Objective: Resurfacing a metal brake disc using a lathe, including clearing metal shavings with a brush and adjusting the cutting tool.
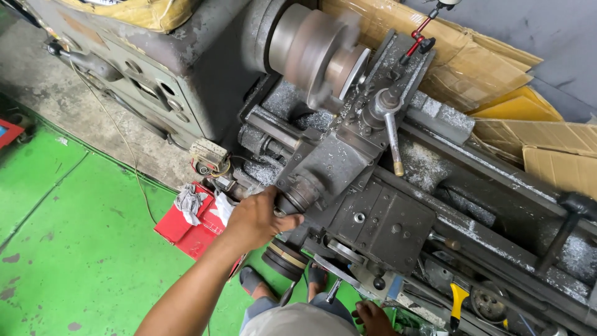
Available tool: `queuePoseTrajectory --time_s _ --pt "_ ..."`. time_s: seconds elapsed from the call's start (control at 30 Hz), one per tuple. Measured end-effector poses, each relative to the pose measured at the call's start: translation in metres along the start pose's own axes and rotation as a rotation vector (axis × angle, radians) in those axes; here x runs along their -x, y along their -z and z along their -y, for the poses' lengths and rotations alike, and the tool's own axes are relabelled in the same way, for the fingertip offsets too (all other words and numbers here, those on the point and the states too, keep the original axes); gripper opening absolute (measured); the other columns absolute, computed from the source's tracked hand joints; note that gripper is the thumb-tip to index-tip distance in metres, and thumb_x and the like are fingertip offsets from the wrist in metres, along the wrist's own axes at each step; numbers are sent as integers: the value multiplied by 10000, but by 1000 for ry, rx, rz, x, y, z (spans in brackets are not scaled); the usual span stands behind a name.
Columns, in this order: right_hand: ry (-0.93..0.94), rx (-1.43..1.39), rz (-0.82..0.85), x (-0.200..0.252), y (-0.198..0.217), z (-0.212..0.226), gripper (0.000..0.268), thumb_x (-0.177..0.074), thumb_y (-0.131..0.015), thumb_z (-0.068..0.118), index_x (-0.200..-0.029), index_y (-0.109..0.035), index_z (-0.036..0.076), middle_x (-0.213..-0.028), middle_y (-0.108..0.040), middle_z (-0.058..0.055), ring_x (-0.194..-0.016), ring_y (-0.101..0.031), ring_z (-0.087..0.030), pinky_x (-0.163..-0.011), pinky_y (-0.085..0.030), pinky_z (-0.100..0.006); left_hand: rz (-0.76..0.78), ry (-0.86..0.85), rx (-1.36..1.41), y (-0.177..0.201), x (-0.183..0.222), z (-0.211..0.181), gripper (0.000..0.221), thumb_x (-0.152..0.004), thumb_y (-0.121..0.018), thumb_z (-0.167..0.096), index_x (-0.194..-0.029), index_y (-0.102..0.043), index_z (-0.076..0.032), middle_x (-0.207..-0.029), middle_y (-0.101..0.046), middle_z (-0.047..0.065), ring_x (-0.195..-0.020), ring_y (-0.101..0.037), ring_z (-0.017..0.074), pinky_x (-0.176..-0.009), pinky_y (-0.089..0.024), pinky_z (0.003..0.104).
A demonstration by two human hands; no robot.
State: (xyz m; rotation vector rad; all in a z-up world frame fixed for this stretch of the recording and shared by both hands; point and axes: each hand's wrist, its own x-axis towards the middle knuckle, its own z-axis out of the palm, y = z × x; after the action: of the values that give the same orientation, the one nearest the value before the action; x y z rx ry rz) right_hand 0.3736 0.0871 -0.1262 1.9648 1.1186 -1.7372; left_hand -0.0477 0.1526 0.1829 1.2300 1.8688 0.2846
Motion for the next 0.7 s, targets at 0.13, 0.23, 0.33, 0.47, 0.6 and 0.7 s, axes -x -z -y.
queuePoseTrajectory --time_s 0.13,0.23,0.33,0.47,0.6,0.7 --pt "-58 -18 -108 -24 -9 -26 424 -1029 -516 449 -1244 -753 170 -1128 -839 -46 -1018 -779 -232 -943 -567 -368 -118 -22 -200 -17 -4 7 823 -819 -680 -749 -1224 -498 -56 -775 -683 153 -725 -675 349 -599 -535 484" --pt "-74 47 -150 -47 -14 -47 413 -1007 -539 479 -1192 -773 193 -1076 -857 -4 -928 -803 -191 -900 -584 -328 -197 -46 -315 -27 -5 8 815 -828 -689 -754 -1214 -481 -66 -744 -680 107 -675 -679 333 -554 -560 488" --pt "-127 -4 -192 -50 -16 -54 409 -1004 -576 459 -1179 -783 153 -1049 -861 -19 -879 -799 -189 -890 -583 -319 -369 -121 -421 -47 -8 13 714 -803 -815 -648 -1086 -485 -81 -883 -685 143 -804 -689 367 -640 -567 504" --pt "-176 -125 -230 -60 -15 -68 379 -1008 -631 404 -1135 -824 105 -969 -864 -96 -805 -771 -222 -872 -550 -341 -639 -177 -656 -68 -6 8 716 -689 -862 -648 -1023 -519 -115 -965 -618 106 -895 -642 294 -732 -552 424" --pt "-146 -177 -229 -83 -12 -94 440 -1023 -596 380 -1175 -819 32 -953 -863 -155 -786 -756 -264 -839 -555 -376 -637 -194 -663 -73 -4 5 599 -791 -791 -585 -1043 -510 -120 -974 -592 101 -889 -612 299 -720 -530 432" --pt "-214 -175 -256 -138 -12 -151 415 -993 -661 400 -1195 -834 81 -1021 -876 -140 -886 -804 -267 -926 -574 -383 -797 -171 -685 -76 -5 2 82 -915 -508 -183 -974 -536 -134 -899 -586 89 -797 -615 291 -626 -551 416"
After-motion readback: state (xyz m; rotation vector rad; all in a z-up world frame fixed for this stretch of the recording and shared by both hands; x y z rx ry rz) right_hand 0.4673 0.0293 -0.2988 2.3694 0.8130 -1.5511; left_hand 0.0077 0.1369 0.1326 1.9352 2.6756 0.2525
